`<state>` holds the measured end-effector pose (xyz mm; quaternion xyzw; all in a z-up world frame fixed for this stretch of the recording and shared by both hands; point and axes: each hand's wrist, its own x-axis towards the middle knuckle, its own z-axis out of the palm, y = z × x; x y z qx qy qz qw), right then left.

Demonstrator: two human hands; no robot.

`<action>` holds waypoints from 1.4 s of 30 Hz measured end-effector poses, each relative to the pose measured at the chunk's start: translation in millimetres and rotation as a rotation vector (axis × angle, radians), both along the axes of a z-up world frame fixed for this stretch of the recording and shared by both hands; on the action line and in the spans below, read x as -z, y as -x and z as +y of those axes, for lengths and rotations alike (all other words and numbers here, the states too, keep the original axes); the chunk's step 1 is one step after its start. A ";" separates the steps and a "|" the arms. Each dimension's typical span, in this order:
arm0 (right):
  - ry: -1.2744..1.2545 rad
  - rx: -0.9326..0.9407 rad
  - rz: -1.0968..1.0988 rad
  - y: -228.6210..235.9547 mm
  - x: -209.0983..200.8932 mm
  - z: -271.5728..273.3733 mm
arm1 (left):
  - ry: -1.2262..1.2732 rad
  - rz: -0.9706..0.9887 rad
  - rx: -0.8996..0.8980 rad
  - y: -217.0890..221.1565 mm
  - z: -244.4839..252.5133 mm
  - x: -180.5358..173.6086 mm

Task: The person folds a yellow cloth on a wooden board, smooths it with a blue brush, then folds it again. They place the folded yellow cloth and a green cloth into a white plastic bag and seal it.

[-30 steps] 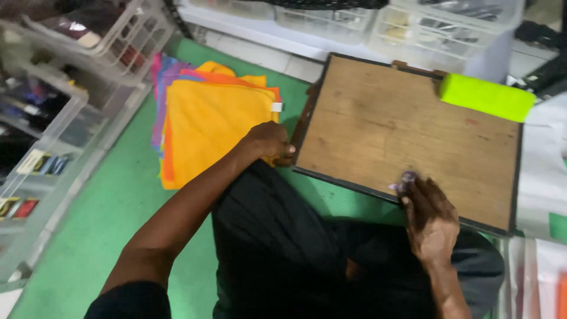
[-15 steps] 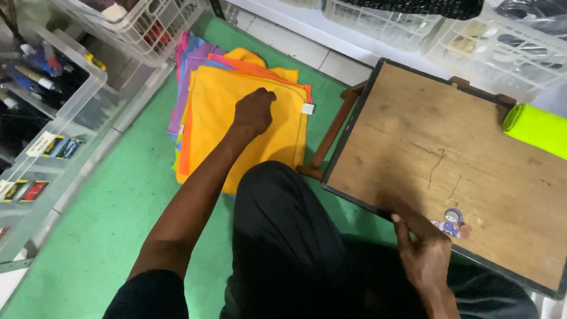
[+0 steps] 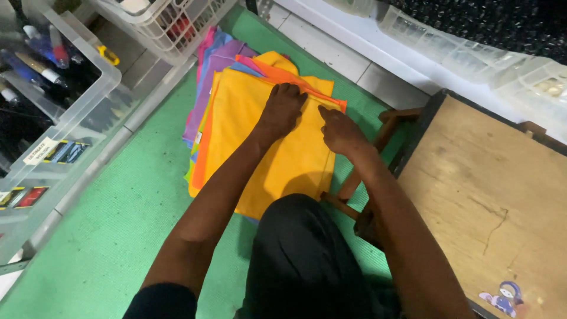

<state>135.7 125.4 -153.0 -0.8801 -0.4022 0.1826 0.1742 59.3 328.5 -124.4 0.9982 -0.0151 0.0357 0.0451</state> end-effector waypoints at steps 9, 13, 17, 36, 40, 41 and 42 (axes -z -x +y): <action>0.008 0.238 -0.176 -6.0 3.7 39.9 | 0.098 -0.016 0.003 -16.9 -3.4 4.2; -0.157 0.249 -0.291 13.7 -50.9 30.4 | 0.188 -0.388 -0.210 6.6 -15.9 -22.6; -0.357 0.140 -0.242 62.3 -130.3 19.7 | 1.027 -0.145 -0.826 53.7 -17.1 -78.5; -0.964 0.451 -0.277 264.6 -325.0 -267.1 | 2.003 -0.527 0.087 130.7 -172.1 -338.9; -0.841 0.706 -0.258 273.5 -338.6 -332.5 | 1.937 -0.456 0.192 134.4 -250.7 -371.5; -0.858 0.747 -0.293 274.3 -334.2 -347.4 | 1.932 -0.434 0.279 133.5 -268.4 -372.9; -0.874 0.788 -0.328 275.0 -330.0 -363.9 | 1.925 -0.411 0.365 132.5 -287.6 -374.8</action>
